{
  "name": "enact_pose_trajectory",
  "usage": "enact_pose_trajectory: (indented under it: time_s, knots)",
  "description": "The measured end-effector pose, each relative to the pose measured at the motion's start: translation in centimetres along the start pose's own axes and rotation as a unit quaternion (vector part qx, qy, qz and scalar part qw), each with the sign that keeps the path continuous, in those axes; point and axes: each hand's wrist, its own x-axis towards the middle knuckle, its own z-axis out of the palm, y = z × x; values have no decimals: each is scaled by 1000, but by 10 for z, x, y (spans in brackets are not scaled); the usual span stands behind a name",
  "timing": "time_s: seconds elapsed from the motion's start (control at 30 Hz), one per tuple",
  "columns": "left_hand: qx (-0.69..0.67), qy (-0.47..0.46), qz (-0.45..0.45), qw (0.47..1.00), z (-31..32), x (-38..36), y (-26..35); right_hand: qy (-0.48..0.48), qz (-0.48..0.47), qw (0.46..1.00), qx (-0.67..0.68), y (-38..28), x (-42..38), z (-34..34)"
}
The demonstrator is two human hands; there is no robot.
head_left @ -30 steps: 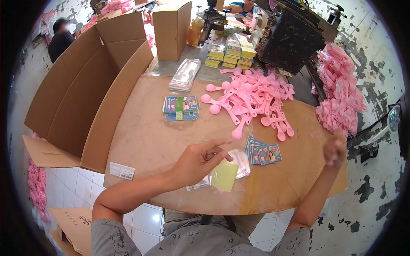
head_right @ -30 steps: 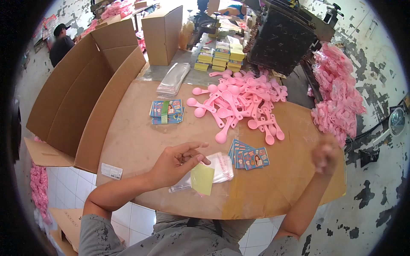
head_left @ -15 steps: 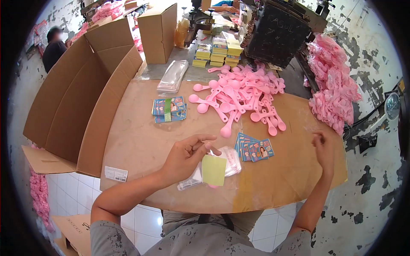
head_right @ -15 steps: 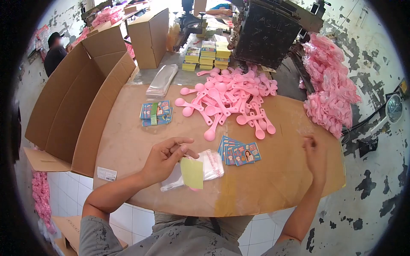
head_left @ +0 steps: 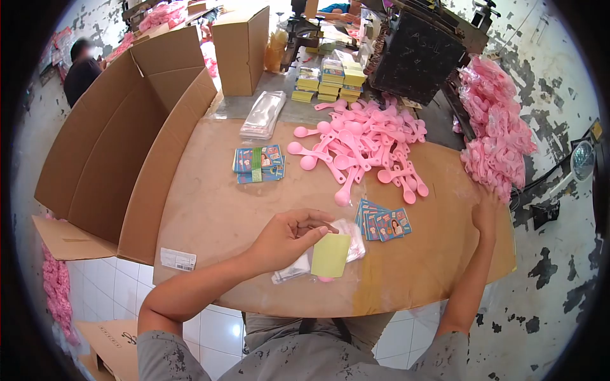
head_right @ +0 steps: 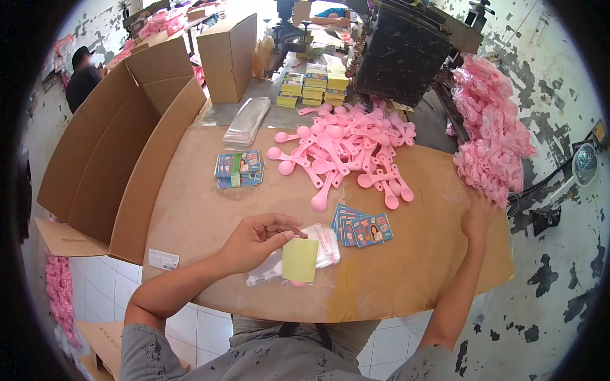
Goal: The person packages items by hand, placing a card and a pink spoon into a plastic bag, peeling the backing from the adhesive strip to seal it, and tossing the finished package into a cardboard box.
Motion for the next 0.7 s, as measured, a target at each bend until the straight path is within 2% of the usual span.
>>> enact_pose_trajectory:
  time_s: [0.03, 0.13, 0.2, 0.27, 0.33, 0.43, 0.53, 0.63, 0.7]
  knots:
    - [2, 2, -3, 1000, 0, 0, -1, -43, 8, 993, 113, -9, -1, -8]
    - [20, 7, -33, 999, -1, 2, -1, -29, -71, 991, 110, -115, -6, -52]
    - [23, 9, -40, 999, 0, 3, -1, -82, -151, 975, 141, -173, -4, -74]
    - [14, 17, -27, 999, 0, 3, -2, -87, -196, 938, 271, -218, -10, -79]
    - [7, 27, -28, 999, 2, 3, -4, -138, -259, 886, 359, -261, -10, -92]
    - [21, 34, -21, 999, 4, 2, -2, -251, -219, 788, 517, -310, -20, -96]
    - [40, 42, -14, 998, 4, 1, 0, -317, -155, 740, 573, -334, -16, -94]
    - [29, 45, -10, 999, 1, 2, 2, -358, -57, 632, 685, -335, -17, -67]
    - [11, 50, -5, 999, 1, 2, 2, -359, -45, 601, 712, -334, -18, -64]
